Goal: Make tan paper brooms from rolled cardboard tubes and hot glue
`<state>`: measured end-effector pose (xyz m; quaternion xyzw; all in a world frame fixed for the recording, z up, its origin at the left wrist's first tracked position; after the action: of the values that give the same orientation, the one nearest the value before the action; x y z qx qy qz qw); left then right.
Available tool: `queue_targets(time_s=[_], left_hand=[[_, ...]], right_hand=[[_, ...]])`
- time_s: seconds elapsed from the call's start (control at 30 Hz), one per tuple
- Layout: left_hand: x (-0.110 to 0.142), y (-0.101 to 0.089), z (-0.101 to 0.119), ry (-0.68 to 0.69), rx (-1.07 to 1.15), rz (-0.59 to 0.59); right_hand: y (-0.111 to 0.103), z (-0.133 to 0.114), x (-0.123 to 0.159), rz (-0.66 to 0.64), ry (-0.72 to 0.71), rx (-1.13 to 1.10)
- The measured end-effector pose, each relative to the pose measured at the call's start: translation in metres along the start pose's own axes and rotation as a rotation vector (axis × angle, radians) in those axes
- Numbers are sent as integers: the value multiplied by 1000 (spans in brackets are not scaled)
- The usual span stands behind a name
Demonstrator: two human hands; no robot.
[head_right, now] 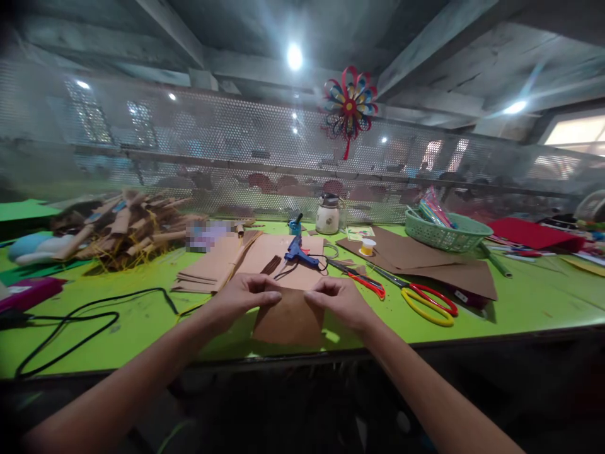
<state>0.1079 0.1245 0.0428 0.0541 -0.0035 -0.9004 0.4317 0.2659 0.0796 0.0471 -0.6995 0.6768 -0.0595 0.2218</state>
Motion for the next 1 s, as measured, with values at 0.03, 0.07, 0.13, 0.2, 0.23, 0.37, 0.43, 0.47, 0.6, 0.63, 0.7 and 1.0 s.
queue_targets(time_s=[0.03, 0.07, 0.13, 0.2, 0.23, 0.37, 0.43, 0.47, 0.6, 0.63, 0.7, 1.0], left_hand=[[1, 0, 1, -6, 39, -2], [1, 0, 3, -4, 65, -3], [1, -1, 3, 2, 93, 4], [0, -4, 1, 2, 100, 24], [-1, -5, 0, 0, 100, 33], [-3, -10, -3, 12, 71, 45], [-3, -12, -5, 7, 65, 35], [-3, -12, -7, -6, 64, 31], [-4, -16, -15, -46, 45, 61], [-4, -17, -16, -45, 43, 77], [-3, -17, -16, -50, 53, 97], [5, -12, -18, -151, 176, 79]], right_hand=[[1, 2, 1, -8, 18, -32], [1, 4, 1, -13, 34, -57], [2, 7, 3, -18, 51, -92], [3, 9, 3, -11, 60, -127], [3, 11, 3, -1, 67, -143], [5, 17, 1, 33, 104, -216], [9, 20, 1, 32, 126, -263], [11, 22, 1, 33, 133, -283], [12, 27, 0, 98, 127, -285], [11, 29, 0, 126, 126, -274], [10, 33, 0, 162, 141, -269], [17, 51, 3, 137, 253, -392]])
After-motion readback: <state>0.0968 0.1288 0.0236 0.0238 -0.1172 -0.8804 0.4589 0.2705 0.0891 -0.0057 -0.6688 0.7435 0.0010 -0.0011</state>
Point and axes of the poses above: each hand's wrist, its own x-axis away from the middle knuckle, its own y-axis out of the palm, z = x × y, the point moved 9 cm from there along -x, towards the middle knuckle, and after that the axes turned 11 degrees about x, right-handed, at the moved point
